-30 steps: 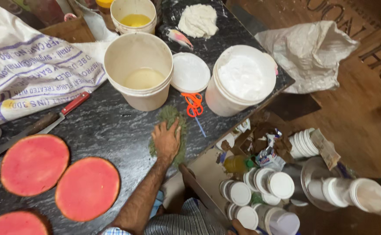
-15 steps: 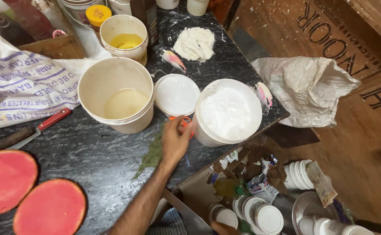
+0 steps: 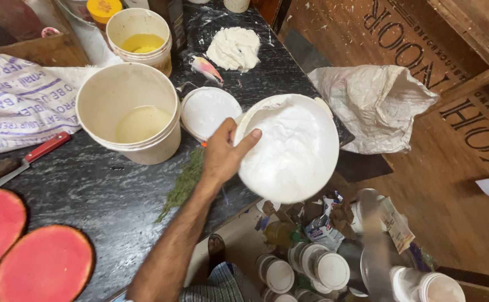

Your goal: The person assembles a layered cake by spreading white frosting onto pink cake layers and stacking them. They then place the stack on a turntable, trim the edges with a knife, and apply a final layer of frosting to the top.

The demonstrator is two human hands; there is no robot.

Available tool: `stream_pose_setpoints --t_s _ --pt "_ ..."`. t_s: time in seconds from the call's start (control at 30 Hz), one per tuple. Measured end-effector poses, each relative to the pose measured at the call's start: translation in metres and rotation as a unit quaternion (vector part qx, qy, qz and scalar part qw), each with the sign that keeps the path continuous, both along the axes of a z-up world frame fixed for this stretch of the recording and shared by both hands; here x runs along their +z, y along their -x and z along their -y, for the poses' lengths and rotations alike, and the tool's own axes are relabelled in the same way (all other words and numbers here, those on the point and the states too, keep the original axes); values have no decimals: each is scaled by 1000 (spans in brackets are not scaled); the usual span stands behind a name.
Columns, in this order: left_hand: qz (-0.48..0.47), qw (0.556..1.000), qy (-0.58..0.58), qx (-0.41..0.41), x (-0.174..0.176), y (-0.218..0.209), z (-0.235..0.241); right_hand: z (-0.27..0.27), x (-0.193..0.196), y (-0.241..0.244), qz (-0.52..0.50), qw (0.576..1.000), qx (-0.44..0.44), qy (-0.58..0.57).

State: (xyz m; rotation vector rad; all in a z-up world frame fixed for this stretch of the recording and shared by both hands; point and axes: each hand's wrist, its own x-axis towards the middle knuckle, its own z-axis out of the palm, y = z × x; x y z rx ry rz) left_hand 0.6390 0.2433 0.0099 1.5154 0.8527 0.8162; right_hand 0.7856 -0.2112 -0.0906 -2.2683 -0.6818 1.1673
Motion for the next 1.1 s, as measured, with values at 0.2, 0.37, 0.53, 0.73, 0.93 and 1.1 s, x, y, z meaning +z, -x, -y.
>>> stream_pose_setpoints --t_s 0.2,0.37,0.53,0.73,0.93,1.1 --pt "-110 982 -139 -60 72 130 16 -14 72 7 55 987 31 -147" --pt "-255 937 -234 -54 69 201 17 -52 154 35 246 924 256 -143" --pt "-357 894 -243 -117 56 222 4 -139 218 107 570 683 457 -7" --pt "-379 880 -247 -142 43 231 24 -217 187 181 661 577 478 44" --pt "-364 894 -239 -103 33 245 36 -209 123 169 457 750 454 150" --pt "-289 923 -252 -26 14 270 32 -162 70 172 -9 942 321 93"
